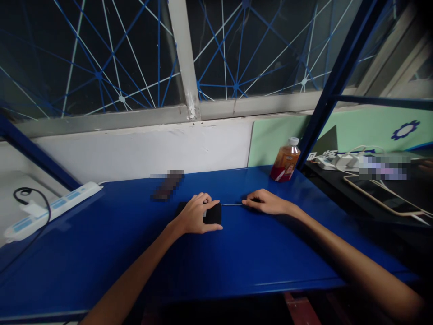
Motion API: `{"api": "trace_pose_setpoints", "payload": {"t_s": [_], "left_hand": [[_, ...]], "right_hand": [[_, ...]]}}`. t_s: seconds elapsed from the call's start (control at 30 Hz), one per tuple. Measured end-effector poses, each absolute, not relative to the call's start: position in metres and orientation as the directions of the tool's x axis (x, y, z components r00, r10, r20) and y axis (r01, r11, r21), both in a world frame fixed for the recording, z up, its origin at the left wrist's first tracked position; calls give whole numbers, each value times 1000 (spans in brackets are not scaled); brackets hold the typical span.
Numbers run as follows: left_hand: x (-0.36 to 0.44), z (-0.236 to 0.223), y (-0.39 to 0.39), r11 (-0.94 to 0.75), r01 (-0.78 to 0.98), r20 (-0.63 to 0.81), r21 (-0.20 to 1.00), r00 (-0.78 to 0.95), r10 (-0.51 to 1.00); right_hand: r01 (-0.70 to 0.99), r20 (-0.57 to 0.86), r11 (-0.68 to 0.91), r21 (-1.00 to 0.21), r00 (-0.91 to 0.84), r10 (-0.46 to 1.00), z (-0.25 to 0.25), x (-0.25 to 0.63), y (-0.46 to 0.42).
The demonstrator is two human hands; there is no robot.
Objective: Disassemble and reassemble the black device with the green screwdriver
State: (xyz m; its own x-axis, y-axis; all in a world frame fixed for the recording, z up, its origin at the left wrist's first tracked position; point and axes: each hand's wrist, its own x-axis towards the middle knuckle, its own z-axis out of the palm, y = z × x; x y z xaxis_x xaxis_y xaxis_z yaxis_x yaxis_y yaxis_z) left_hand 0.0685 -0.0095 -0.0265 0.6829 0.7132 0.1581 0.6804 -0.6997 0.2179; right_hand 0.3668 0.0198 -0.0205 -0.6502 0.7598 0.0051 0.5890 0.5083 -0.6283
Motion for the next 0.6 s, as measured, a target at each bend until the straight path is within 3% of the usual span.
{"api": "trace_pose_setpoints", "payload": {"t_s": [0.6], "left_hand": [[73,-32,-2,-737,642,258,210,691,675]], "right_hand": [[642,60,502,-579,-581,812,-17,368,19]]}}
